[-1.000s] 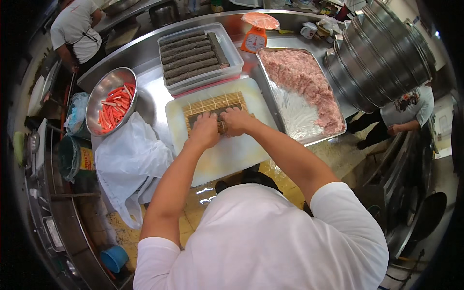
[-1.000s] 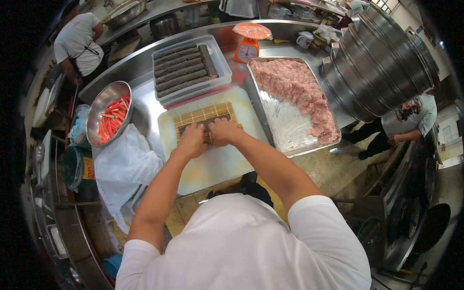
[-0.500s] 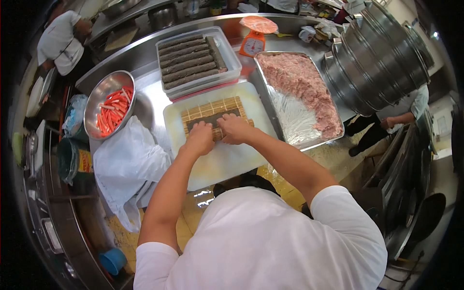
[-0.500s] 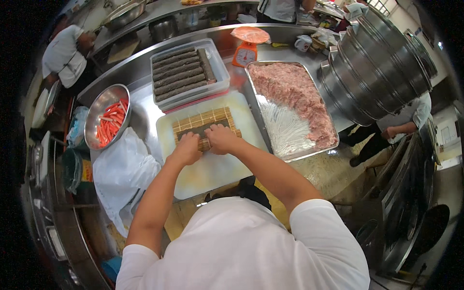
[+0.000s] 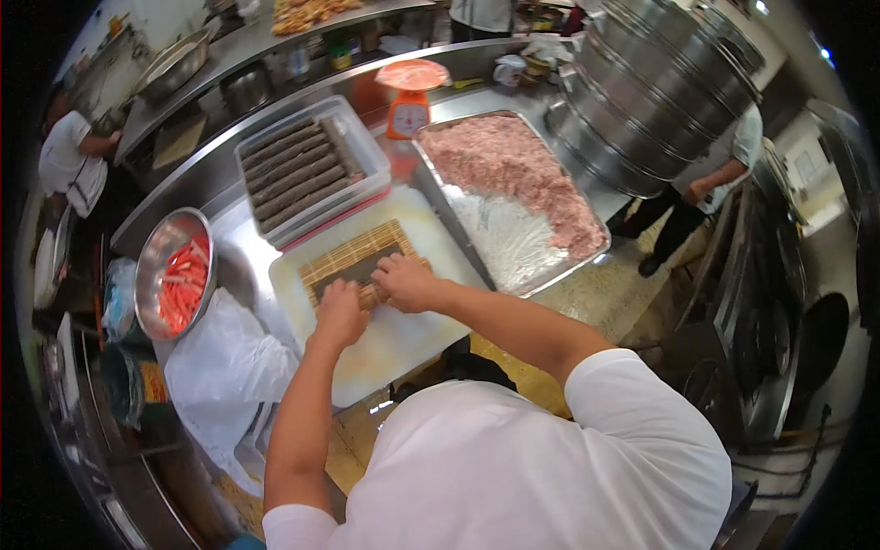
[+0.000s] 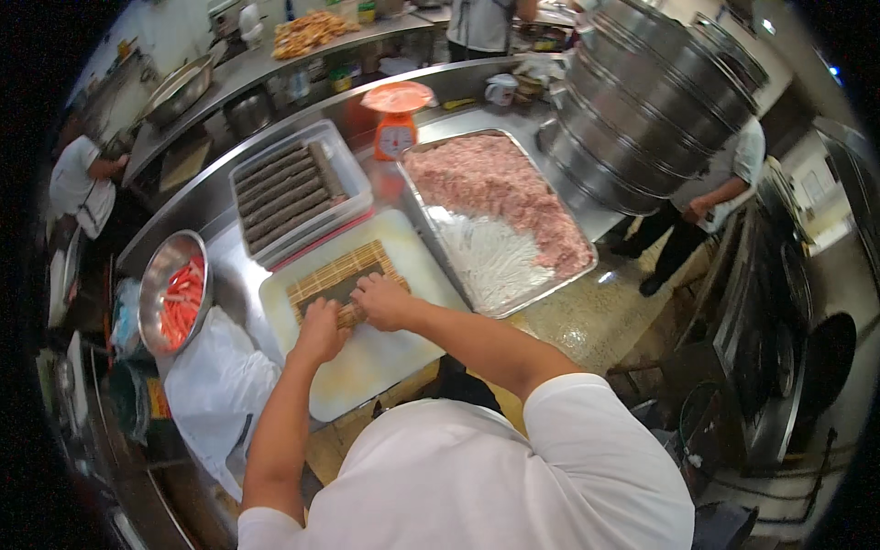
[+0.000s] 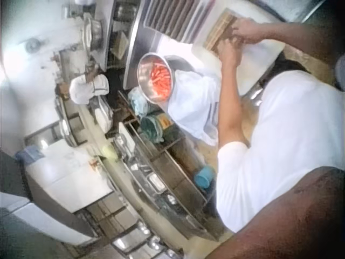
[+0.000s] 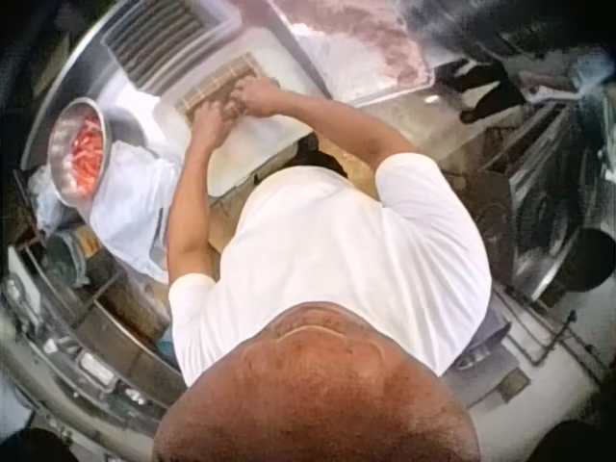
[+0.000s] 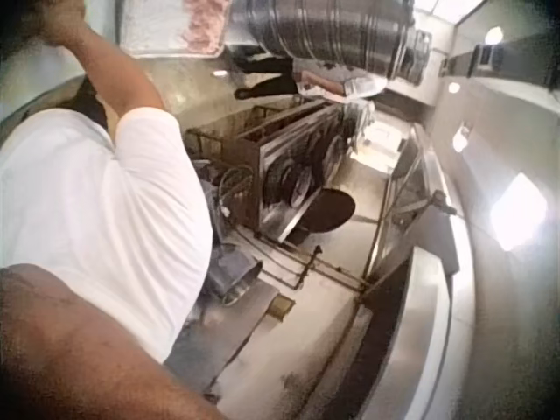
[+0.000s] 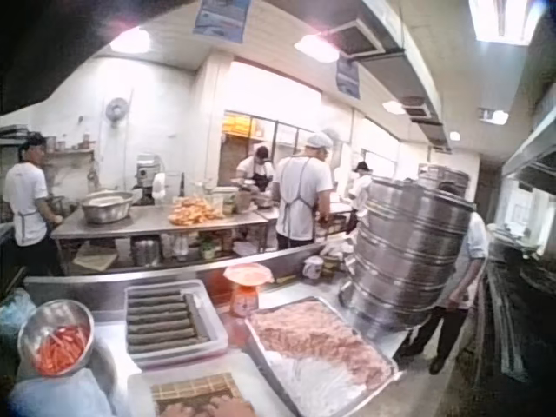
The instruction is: The person prepares a sushi roll by placing a sheet of seaweed on a bamboo mat, spreading a layer of minced meat over it by hand, adding strips of crab sticks, and then using the mat to roll the assembly into a cylinder.
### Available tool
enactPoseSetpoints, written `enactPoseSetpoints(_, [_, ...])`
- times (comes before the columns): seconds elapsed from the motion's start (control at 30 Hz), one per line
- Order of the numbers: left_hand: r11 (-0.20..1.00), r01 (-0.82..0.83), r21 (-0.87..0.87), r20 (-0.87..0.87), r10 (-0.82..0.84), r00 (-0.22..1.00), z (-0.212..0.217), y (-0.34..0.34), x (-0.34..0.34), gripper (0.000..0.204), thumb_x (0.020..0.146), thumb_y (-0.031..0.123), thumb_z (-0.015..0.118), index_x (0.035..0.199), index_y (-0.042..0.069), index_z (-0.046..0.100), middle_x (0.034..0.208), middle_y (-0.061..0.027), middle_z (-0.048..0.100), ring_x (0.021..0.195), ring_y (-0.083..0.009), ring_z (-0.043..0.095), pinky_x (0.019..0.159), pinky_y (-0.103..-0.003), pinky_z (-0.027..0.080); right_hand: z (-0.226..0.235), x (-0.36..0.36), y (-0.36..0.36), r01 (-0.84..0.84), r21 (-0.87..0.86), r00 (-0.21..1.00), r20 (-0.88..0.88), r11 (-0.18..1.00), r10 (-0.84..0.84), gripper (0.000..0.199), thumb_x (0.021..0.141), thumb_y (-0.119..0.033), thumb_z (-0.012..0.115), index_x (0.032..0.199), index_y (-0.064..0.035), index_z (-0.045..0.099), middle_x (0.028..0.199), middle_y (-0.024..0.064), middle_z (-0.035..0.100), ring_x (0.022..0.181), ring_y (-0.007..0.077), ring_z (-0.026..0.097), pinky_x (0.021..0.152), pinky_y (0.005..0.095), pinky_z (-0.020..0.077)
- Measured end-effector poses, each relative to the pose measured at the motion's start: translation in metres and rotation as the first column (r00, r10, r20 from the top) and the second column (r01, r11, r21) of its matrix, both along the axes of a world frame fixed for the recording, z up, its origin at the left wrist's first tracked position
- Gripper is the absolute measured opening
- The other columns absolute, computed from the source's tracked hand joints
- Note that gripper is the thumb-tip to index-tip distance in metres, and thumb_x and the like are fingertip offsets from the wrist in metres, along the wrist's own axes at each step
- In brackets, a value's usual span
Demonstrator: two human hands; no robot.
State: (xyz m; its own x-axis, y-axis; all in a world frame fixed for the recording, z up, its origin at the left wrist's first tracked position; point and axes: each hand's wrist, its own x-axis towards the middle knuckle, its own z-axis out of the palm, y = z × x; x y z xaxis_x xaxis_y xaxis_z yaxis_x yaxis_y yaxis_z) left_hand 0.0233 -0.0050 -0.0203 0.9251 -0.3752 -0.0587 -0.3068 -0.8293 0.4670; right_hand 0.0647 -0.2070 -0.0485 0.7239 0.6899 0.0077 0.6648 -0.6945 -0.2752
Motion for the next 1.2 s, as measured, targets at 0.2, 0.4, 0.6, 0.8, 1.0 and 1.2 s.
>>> enactPoseSetpoints(0.2, [0.988,-0.035,0.149,0.016,0.033,0.999,0.017,0.008,0.001,0.034,0.074,0.016,0.081,0.100,-0.001,0.066,0.104,-0.0215,0.064,0.102,-0.0393,0.062,0.091,-0.046,0.051,0.016,0.008,0.014,0.067,-0.115,0.993,-0.087,0.991,-0.078,0.054,0.072,-0.034,0.083,0.111,-0.0027,0.062,0.112,0.0168,0.059,0.108,0.0382,0.057,0.093,0.0478,0.0484])
enactPoseSetpoints(0.4, [0.943,-0.215,-0.255,-0.254,0.149,0.956,0.011,0.009,0.026,0.028,0.075,0.014,0.081,0.096,-0.001,0.069,0.081,-0.0158,0.070,0.084,-0.0336,0.066,0.086,-0.046,0.051,0.038,0.036,0.010,0.030,-0.041,0.837,-0.545,0.999,-0.047,0.051,0.073,-0.039,0.082,0.109,-0.0072,0.066,0.113,0.0149,0.060,0.110,0.0383,0.056,0.093,0.0477,0.0490])
enactPoseSetpoints(0.6, [0.999,-0.013,-0.042,0.163,0.019,0.987,-0.007,-0.002,-0.009,0.037,0.078,0.009,0.077,0.112,0.001,0.064,0.109,-0.0196,0.062,0.108,-0.0387,0.058,0.091,-0.049,0.048,-0.002,0.005,0.011,-0.026,0.027,1.000,0.003,0.999,0.026,0.047,0.073,-0.031,0.081,0.110,-0.0061,0.066,0.112,0.0155,0.060,0.108,0.0374,0.058,0.092,0.0455,0.0491])
enactPoseSetpoints(0.8, [0.983,-0.093,0.158,-0.056,0.103,0.993,-0.008,0.002,-0.010,0.048,0.075,0.010,0.078,0.118,-0.002,0.059,0.122,-0.0223,0.055,0.117,-0.0409,0.052,0.102,-0.047,0.045,0.012,-0.006,0.006,0.016,-0.038,0.997,-0.071,0.999,-0.019,0.053,0.069,-0.026,0.083,0.113,-0.0031,0.063,0.113,0.0168,0.060,0.108,0.0374,0.057,0.095,0.0454,0.0480])
enactPoseSetpoints(1.0, [0.983,-0.120,0.137,0.015,0.119,0.993,-0.015,0.012,-0.012,0.049,0.074,0.011,0.080,0.117,-0.002,0.059,0.120,-0.0213,0.058,0.117,-0.0402,0.054,0.102,-0.046,0.047,0.012,0.006,0.013,0.041,-0.118,0.994,-0.094,0.992,-0.052,0.055,0.072,-0.028,0.083,0.116,-0.0028,0.062,0.116,0.0158,0.061,0.114,0.0346,0.058,0.097,0.0456,0.0491])
enactPoseSetpoints(1.2, [0.963,-0.156,0.219,-0.091,0.180,0.980,-0.013,0.019,-0.011,0.045,0.074,0.011,0.081,0.113,-0.001,0.061,0.117,-0.0206,0.059,0.115,-0.0387,0.055,0.100,-0.045,0.048,0.020,0.011,0.013,0.002,-0.223,0.986,-0.159,0.975,-0.038,0.059,0.069,-0.029,0.085,0.116,-0.0019,0.062,0.118,0.0169,0.060,0.115,0.0363,0.057,0.097,0.0462,0.0499])
